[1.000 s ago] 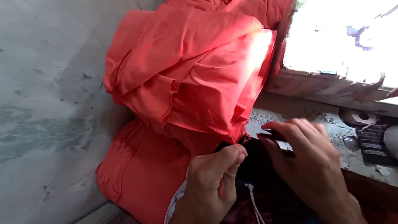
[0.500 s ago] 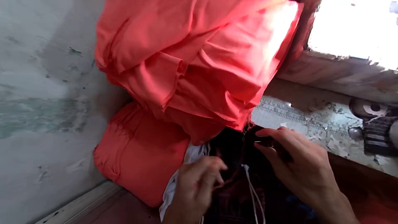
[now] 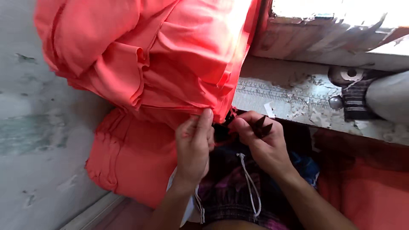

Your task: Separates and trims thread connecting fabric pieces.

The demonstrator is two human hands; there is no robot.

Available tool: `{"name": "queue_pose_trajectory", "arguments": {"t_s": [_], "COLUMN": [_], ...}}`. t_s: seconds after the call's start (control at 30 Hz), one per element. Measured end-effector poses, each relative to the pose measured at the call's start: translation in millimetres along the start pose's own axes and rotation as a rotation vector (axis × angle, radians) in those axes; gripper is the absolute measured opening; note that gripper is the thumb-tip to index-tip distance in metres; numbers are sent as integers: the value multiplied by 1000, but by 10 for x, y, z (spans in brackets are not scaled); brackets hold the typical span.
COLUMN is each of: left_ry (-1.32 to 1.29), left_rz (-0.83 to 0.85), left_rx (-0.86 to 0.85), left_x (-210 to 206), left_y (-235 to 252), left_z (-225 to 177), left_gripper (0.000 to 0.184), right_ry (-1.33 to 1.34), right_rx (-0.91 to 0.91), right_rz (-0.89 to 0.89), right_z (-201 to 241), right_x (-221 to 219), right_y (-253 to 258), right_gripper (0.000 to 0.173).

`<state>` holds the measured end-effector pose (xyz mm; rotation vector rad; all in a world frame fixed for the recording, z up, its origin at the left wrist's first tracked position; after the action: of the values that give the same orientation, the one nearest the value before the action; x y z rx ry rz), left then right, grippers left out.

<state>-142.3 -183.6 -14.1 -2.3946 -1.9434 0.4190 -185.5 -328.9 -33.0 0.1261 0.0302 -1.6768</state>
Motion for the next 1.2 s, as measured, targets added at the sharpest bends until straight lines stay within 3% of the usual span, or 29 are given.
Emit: {"name": "queue_pose_trajectory", "arguments": {"t_s": [0.07,0.13,0.23,0.3,0.43,0.57,0.63,0.7,0.77,0.87,0.97,1.03,1.2], "left_ry": [312,458,157,130,162,286,465,432,257,142,247,344,411], "left_rz": [81,176,162,57,-47,-33,9,119,178,134,84,75,77], "left_rx": [-185,-286,-403,-497,-299,-280,-221,-144,-111,-168,-283,-327,-399], "left_x": [118,292,554,508,564,496,413,280,167,121,166,169,124], "left_y": [117,276,498,789,1355,702,377,193,127,76,-59,-172,-300], "left_z": [-410,-927,-1472,-1583,-953,-735,-451,-227,-169,-231,-300,-325,-318], "left_gripper": [35,34,39,49,35,39,30,23,23,27,26,28,30], "right_ry": [-81,-160,-227,-235,-198,-258,-319,-388,-447,-570,-824,-933,-1020], "right_rx": [62,133,203,226,234,289,329,368,401,423,298,222,397], "right_rz": [1,19,47,61,103,134,140,161,193,197,99,53,9], "right_z": [65,132,180,143,20,25,36,42,70,173,325,390,449], "right_x": [58,78,44,-5,-163,-258,-284,-321,-363,-374,-235,-131,-192], "right_y": [-54,-46,-52,-65,-179,-318,-335,-352,-350,-294,-177,-59,216], "right_gripper": [18,21,24,25,27,27,25,23,22,21,22,34,21]}}
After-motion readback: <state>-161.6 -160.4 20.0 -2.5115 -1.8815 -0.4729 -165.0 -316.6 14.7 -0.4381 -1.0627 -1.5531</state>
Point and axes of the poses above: each hand's wrist, its own y-axis towards the middle knuckle, its own x-axis out of the back of the hand, z = x × y, the point moved 6 cm from there along y, towards the middle knuckle, and after that the axes turned 5 degrees about z, right-handed, at the moved point
